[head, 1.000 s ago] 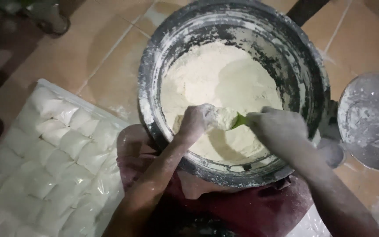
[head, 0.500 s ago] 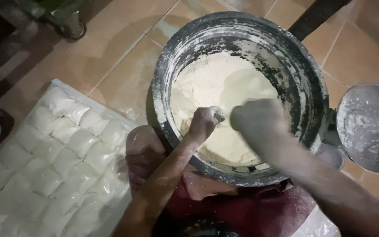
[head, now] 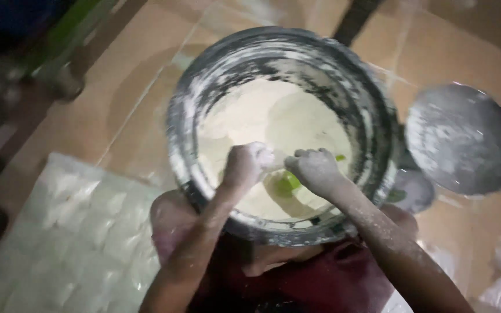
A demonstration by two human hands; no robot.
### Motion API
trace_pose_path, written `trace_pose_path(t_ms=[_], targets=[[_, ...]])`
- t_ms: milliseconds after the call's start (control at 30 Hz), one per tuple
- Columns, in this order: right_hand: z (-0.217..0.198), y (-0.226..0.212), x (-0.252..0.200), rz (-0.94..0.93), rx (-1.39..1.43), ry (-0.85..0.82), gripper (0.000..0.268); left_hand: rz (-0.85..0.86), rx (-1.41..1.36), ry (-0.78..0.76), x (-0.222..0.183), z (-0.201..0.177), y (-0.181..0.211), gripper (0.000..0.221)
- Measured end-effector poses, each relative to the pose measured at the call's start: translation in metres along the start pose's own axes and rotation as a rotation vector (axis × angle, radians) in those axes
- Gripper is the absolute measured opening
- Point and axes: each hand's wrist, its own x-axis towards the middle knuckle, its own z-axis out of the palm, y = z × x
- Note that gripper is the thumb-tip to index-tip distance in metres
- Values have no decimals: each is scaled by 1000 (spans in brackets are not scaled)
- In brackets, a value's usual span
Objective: Scooping white powder from a large tub into small plastic bags and arranging the filled bags on a tray.
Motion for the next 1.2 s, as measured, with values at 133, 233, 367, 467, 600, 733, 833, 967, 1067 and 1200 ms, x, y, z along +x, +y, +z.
trace_pose_path(t_ms=[133,233,367,467,600,733,833,967,1067,1200], targets=[[-89,12,-40,68,-67,161,3,3,167,-100,16,-12,68,28],[-146,36,-78,104,-39,248,12,52,276,-149,28,-19,143,24],[-190,80,-136,246,74,284,11,484,228,-98,59,5,212,22],[-203,118,-176,306,-44,397,25,797,23,-39,78,46,256,30],[-208,161,-210,505,39,401,14,667,-161,-168,97,119,294,15],[-178,197,-229,503,40,410,21,663,-151,-136,104,175,299,15],[-148,217,-231,556,223,432,16,542,-226,-206,106,206,292,22],[-112,233,-229,607,-22,310,17,552,-174,-207,111,235,274,24],[-108,227,-228,599,105,329,18,467,-120,-247,110,235,270,19],[-115,220,-226,552,149,381,21,418,27,-260,117,238,260,25]])
